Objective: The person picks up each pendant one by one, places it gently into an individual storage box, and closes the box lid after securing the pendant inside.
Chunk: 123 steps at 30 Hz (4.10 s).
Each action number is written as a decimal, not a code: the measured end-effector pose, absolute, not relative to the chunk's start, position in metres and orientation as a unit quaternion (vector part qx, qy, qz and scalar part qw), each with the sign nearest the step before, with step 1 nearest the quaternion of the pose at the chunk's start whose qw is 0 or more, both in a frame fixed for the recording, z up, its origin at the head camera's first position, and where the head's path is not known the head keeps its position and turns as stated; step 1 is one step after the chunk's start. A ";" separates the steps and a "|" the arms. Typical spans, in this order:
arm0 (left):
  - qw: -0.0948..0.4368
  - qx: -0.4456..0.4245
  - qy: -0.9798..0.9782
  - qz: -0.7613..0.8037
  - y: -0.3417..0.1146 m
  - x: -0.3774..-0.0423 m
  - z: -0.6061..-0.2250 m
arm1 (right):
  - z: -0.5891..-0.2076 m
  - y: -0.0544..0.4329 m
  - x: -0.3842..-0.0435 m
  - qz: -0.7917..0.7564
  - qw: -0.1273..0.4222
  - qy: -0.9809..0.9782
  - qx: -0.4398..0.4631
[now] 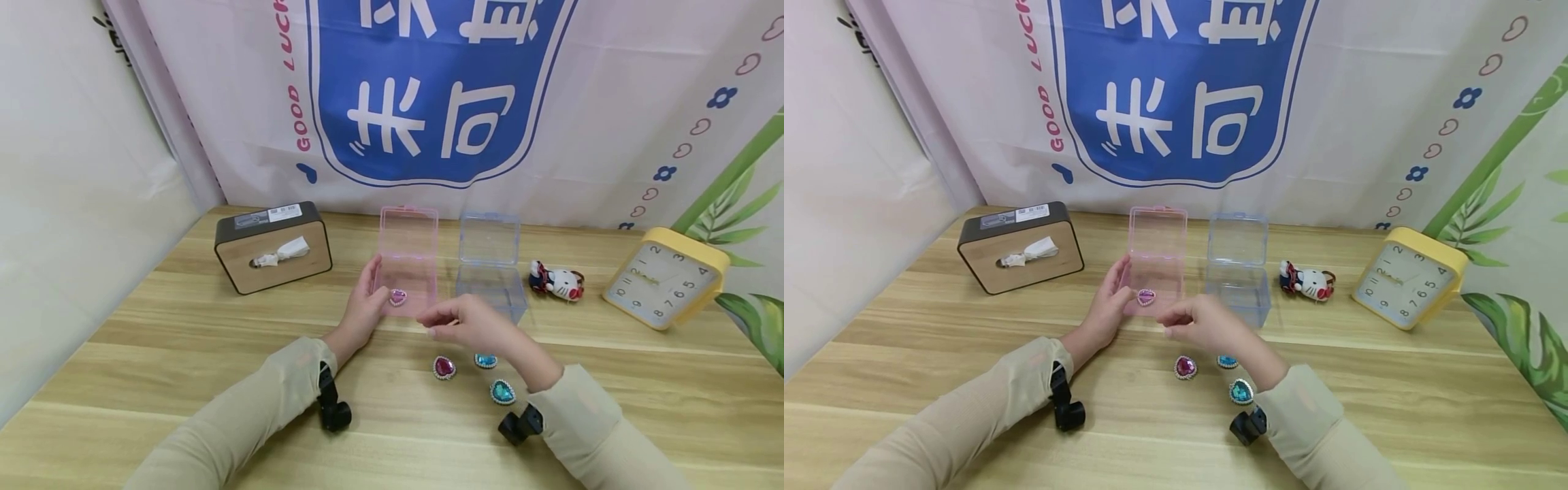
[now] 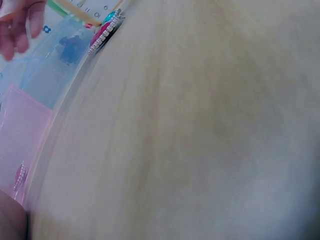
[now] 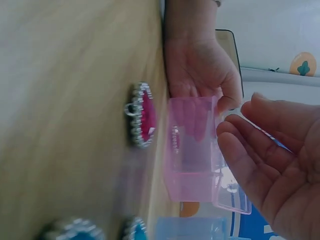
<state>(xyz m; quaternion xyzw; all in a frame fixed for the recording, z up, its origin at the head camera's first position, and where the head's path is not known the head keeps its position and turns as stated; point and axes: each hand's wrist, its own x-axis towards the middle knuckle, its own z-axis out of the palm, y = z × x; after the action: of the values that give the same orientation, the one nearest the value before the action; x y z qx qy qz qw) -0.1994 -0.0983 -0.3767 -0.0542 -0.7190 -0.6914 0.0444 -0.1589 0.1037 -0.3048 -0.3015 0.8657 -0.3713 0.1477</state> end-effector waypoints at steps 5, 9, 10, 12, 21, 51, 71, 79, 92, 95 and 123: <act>0.046 -0.059 -0.715 -0.695 -0.099 -0.199 -0.377 | -0.313 0.109 -0.154 -0.347 0.166 0.867 -0.315; 0.043 -0.056 -0.718 -0.692 -0.098 -0.199 -0.377 | -0.320 0.110 -0.151 -0.341 0.174 0.866 -0.320; 0.042 -0.055 -0.719 -0.692 -0.098 -0.199 -0.376 | -0.322 0.111 -0.150 -0.339 0.175 0.865 -0.326; 0.039 -0.051 -0.719 -0.692 -0.098 -0.199 -0.376 | -0.324 0.111 -0.149 -0.337 0.176 0.863 -0.333; 0.040 -0.053 -0.717 -0.694 -0.098 -0.198 -0.376 | -0.330 0.113 -0.146 -0.315 0.166 0.866 -0.350; 0.042 -0.056 -0.713 -0.697 -0.099 -0.200 -0.376 | -0.334 0.110 -0.144 -0.283 0.133 0.888 -0.337; 0.050 -0.060 -0.716 -0.693 -0.098 -0.199 -0.377 | -0.311 0.106 -0.158 -0.368 0.085 0.883 -0.279; 0.046 -0.052 -0.721 -0.689 -0.099 -0.198 -0.377 | -0.304 0.099 -0.166 -0.407 0.042 0.880 -0.240; 0.046 -0.054 -0.720 -0.691 -0.099 -0.198 -0.378 | -0.301 0.082 -0.189 -0.436 -0.020 0.875 -0.208; 0.049 -0.056 -0.719 -0.691 -0.099 -0.198 -0.377 | -0.299 0.078 -0.194 -0.417 -0.037 0.885 -0.203; 0.041 -0.050 -0.719 -0.692 -0.099 -0.198 -0.377 | -0.302 0.065 -0.220 -0.199 -0.022 0.914 -0.354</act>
<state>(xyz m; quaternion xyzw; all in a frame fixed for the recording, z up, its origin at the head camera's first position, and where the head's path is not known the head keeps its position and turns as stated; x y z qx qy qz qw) -0.1981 -0.0993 -0.3774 -0.0503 -0.7185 -0.6925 0.0409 -0.2204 0.0651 -0.3018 -0.3541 0.9136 -0.1989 -0.0215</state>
